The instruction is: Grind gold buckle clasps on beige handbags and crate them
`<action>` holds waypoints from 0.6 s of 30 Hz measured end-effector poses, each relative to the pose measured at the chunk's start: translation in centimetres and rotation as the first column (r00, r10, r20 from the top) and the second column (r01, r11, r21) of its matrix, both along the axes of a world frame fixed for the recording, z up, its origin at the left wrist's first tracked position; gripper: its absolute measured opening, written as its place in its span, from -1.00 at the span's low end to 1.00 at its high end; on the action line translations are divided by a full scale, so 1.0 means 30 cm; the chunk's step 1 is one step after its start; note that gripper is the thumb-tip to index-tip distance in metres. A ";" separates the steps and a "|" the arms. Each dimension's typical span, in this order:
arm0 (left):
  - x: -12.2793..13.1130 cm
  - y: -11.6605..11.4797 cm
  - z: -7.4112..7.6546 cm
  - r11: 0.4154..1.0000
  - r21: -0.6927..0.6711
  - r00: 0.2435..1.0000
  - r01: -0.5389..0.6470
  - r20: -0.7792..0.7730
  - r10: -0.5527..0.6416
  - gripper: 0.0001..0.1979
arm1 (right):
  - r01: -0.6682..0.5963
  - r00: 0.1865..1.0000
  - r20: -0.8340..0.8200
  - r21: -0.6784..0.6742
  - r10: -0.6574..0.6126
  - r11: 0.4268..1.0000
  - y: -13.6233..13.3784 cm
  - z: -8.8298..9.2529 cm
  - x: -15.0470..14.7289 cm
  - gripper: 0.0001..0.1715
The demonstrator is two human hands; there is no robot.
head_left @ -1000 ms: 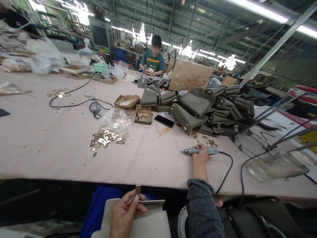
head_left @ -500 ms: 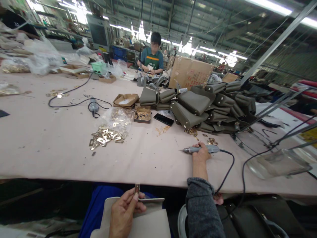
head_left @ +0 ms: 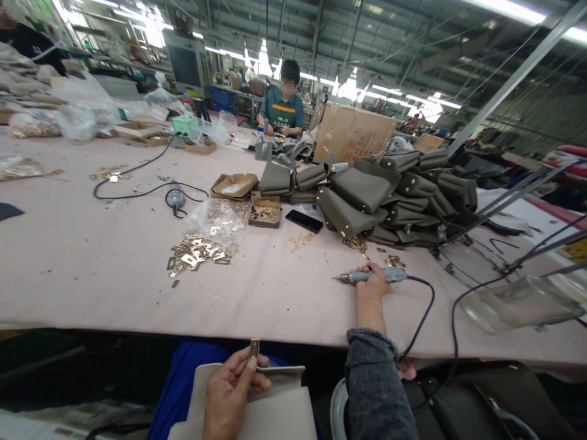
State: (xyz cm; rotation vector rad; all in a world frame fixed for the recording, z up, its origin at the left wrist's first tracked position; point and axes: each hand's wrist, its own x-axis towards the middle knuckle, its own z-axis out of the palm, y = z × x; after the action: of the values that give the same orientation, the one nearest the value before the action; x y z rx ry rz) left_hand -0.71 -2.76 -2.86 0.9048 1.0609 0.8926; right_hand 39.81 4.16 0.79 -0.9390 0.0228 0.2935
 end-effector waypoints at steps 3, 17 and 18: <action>0.002 0.000 0.000 1.000 0.005 1.000 0.005 -0.008 -0.005 -0.46 | 0.020 1.000 -0.002 0.015 -0.020 1.000 -0.002 -0.002 0.000 -0.65; 0.003 0.002 0.000 1.000 -0.020 1.000 -0.011 0.004 0.011 -0.44 | 0.093 0.994 -0.054 0.007 -0.093 0.996 0.006 0.004 0.002 -0.64; 0.002 0.001 -0.002 1.000 -0.019 1.000 -0.010 0.005 0.010 -0.44 | 0.096 0.994 -0.055 0.004 -0.096 0.995 0.006 0.004 0.001 -0.65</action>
State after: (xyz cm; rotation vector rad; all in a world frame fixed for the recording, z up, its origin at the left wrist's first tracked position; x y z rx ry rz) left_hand -0.65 -2.72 -2.93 0.8815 1.0686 0.8908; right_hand 39.85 4.34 0.91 -0.9198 0.1167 0.2303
